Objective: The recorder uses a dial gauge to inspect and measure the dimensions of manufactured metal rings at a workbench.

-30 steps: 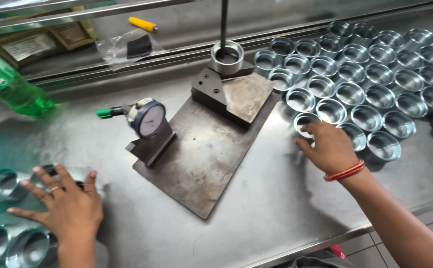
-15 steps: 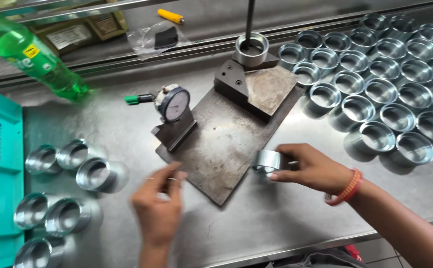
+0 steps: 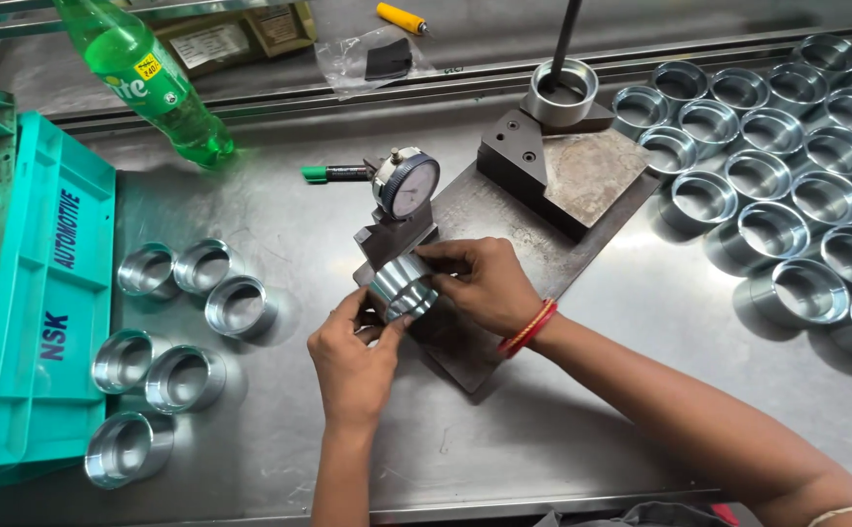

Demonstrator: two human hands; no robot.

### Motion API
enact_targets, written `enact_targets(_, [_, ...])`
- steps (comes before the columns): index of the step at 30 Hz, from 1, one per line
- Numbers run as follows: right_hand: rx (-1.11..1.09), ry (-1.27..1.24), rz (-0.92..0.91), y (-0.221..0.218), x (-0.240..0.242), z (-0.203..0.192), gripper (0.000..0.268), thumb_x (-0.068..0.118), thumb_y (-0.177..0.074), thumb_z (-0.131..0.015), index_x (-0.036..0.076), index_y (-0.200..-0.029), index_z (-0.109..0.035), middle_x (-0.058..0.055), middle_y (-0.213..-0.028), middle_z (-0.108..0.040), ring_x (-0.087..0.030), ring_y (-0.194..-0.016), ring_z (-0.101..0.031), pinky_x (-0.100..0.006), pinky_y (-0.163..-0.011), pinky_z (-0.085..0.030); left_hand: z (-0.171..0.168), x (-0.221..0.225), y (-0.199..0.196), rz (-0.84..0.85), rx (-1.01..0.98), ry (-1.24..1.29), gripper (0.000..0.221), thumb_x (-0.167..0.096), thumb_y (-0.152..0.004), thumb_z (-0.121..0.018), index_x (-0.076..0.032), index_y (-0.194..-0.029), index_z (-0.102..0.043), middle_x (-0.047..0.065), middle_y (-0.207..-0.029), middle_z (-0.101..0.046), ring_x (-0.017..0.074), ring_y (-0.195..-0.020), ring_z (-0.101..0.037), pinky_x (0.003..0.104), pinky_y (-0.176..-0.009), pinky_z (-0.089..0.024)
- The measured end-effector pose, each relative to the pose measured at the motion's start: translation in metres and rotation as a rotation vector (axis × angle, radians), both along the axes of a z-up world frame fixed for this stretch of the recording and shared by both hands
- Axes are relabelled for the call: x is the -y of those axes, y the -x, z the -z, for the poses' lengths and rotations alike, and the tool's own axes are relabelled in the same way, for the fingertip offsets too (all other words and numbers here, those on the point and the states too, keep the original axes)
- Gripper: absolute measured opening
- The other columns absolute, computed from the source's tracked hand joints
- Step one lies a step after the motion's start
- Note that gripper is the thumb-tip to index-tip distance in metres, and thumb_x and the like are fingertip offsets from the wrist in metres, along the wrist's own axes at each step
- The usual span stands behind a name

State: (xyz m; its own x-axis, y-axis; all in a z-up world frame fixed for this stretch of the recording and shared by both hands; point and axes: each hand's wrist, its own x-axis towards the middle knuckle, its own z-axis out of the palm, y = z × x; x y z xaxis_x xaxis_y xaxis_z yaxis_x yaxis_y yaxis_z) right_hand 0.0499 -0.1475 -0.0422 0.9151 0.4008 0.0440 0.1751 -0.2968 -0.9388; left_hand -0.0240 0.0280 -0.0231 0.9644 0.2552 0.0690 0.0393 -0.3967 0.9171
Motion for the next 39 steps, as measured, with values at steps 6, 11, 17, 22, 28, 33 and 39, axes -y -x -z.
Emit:
enact_targets(6, [0.156, -0.092, 0.218, -0.012, -0.018, 0.018, 0.028, -0.004, -0.086, -0.072, -0.003, -0.114, -0.075, -0.013, -0.102, -0.080, -0.014, -0.091, -0.078, -0.026, -0.083, -0.064, 0.002, -0.005, -0.015, -0.055, 0.149, -0.144, 0.047, 0.005, -0.071, -0.083, 0.004, -0.117, -0.070, 0.015, -0.099, -0.074, 0.0226, -0.086, -0.077, 0.032, -0.076, -0.062])
enact_targets(11, [0.088, -0.266, 0.221, -0.022, -0.023, 0.027, 0.021, -0.007, -0.088, -0.070, -0.002, -0.109, -0.075, -0.010, -0.101, -0.079, -0.012, -0.093, -0.075, -0.025, -0.084, -0.063, 0.001, -0.007, -0.023, -0.057, 0.172, -0.157, 0.048, 0.012, -0.073, -0.079, 0.003, -0.120, -0.070, 0.016, -0.105, -0.073, 0.0237, -0.091, -0.077, 0.031, -0.075, -0.062])
enact_targets(17, [0.129, -0.206, 0.253, -0.028, -0.019, 0.035, 0.018, -0.007, -0.087, -0.071, -0.002, -0.104, -0.075, -0.009, -0.100, -0.079, -0.011, -0.092, -0.076, -0.025, -0.083, -0.063, -0.002, -0.007, -0.028, -0.073, 0.031, -0.086, 0.052, 0.008, -0.075, -0.078, 0.001, -0.125, -0.066, 0.013, -0.110, -0.072, 0.0221, -0.091, -0.080, 0.029, -0.076, -0.062])
enact_targets(22, [0.070, -0.155, 0.285, -0.032, -0.015, 0.035, 0.015, -0.005, -0.087, -0.072, -0.002, -0.101, -0.075, -0.008, -0.092, -0.079, -0.011, -0.084, -0.077, -0.024, -0.077, -0.064, -0.009, -0.001, -0.034, -0.093, 0.074, -0.130, 0.061, 0.000, -0.068, -0.086, 0.002, -0.126, -0.067, 0.016, -0.114, -0.073, 0.0265, -0.099, -0.076, 0.035, -0.086, -0.061])
enact_targets(28, [0.026, -0.122, 0.316, -0.034, -0.011, 0.037, 0.014, -0.001, -0.088, -0.074, -0.002, -0.102, -0.074, -0.009, -0.089, -0.078, -0.012, -0.079, -0.076, -0.025, -0.069, -0.063, -0.004, 0.005, -0.040, -0.083, 0.172, -0.116, 0.063, -0.005, -0.070, -0.088, 0.003, -0.128, -0.065, 0.019, -0.116, -0.075, 0.0277, -0.110, -0.074, 0.038, -0.101, -0.057])
enact_targets(33, [0.098, -0.142, 0.318, -0.035, -0.008, 0.037, 0.017, -0.002, -0.088, -0.073, -0.003, -0.105, -0.073, -0.010, -0.092, -0.078, -0.012, -0.082, -0.077, -0.024, -0.071, -0.065, -0.007, 0.008, -0.043, -0.113, 0.149, -0.121, 0.066, -0.010, -0.067, -0.091, 0.004, -0.126, -0.066, 0.018, -0.111, -0.076, 0.0270, -0.106, -0.075, 0.037, -0.100, -0.058])
enact_targets(39, [0.047, -0.142, 0.319, -0.036, -0.007, 0.036, 0.016, -0.001, -0.088, -0.073, -0.002, -0.104, -0.074, -0.010, -0.092, -0.079, -0.012, -0.080, -0.078, -0.024, -0.070, -0.066, -0.008, 0.010, -0.045, -0.134, 0.154, -0.154, 0.064, -0.016, -0.066, -0.092, 0.004, -0.122, -0.068, 0.017, -0.105, -0.078, 0.0261, -0.101, -0.077, 0.037, -0.097, -0.060])
